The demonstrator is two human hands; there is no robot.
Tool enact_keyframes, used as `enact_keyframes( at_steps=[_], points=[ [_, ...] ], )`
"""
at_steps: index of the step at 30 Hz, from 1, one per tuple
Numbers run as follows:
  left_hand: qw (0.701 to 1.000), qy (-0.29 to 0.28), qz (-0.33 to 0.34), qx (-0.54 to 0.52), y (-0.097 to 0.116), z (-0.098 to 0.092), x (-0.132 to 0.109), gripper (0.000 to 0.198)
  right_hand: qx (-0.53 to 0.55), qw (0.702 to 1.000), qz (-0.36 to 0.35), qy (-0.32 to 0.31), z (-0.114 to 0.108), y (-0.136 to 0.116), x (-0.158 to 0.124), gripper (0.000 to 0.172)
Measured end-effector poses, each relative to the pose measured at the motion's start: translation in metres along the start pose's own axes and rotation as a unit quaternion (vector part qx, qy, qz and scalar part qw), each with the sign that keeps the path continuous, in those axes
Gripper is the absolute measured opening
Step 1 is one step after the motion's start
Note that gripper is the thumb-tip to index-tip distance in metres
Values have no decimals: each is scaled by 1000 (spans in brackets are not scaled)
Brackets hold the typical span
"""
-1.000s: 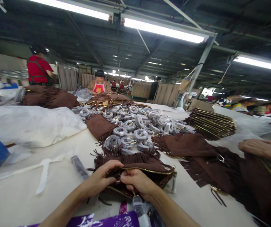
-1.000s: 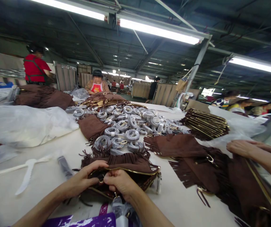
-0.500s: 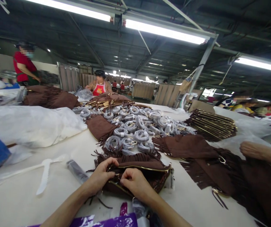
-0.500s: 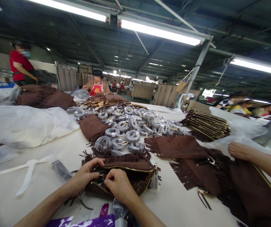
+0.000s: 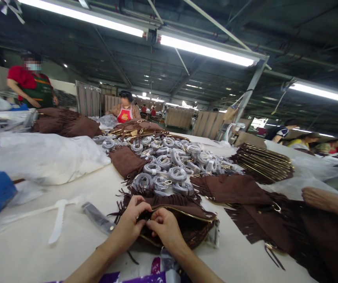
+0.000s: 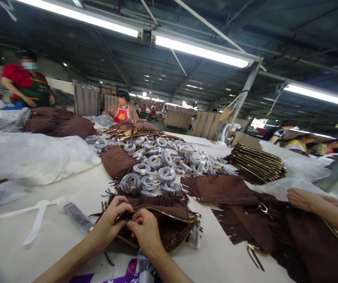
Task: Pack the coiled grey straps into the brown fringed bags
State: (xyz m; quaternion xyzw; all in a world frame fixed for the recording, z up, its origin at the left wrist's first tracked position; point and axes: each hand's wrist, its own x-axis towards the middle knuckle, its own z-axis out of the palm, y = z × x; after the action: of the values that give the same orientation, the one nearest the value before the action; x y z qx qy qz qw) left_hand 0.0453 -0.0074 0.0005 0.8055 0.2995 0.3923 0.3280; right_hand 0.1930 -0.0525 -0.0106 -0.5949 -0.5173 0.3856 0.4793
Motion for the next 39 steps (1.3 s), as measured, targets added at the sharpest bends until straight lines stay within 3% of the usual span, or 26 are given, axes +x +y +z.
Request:
enact_keyframes(
  at_steps=[4,10,16,18,22,25,28,33,36,39],
  points=[
    [999,5,29,43,1,-2,-1,38,54,998,-10,-21,1,2,1,13],
    [993,-53,55,94,-6,-5,-1,31,8,999,-13,-44,-2,2,4,6],
    [989,-64,38,127,1,-7,-1,25,-36,998,-14,-55,-7,-9,1,5],
    [984,-53,55,162,7,-9,-1,25,-100,991,-71,-51,-15,-20,-6,9],
    [974,17,92,205,25,-12,-2,24,-256,940,-223,-26,-33,-47,-17,24],
    [991,38,79,97,42,-11,-5,22,-208,954,-215,5,-38,-61,-14,23],
    [999,13,17,-49,52,-7,-8,18,-159,963,-213,43,-33,-61,-5,22],
    [952,-21,-158,-263,46,2,-7,19,-136,959,-240,72,-17,-57,3,27],
    [930,-45,-161,-326,44,6,-6,24,-121,961,-241,66,-10,-64,4,29],
    [923,-67,-148,-349,43,9,-6,25,-86,977,-193,2,-10,-75,8,26]
  ],
)
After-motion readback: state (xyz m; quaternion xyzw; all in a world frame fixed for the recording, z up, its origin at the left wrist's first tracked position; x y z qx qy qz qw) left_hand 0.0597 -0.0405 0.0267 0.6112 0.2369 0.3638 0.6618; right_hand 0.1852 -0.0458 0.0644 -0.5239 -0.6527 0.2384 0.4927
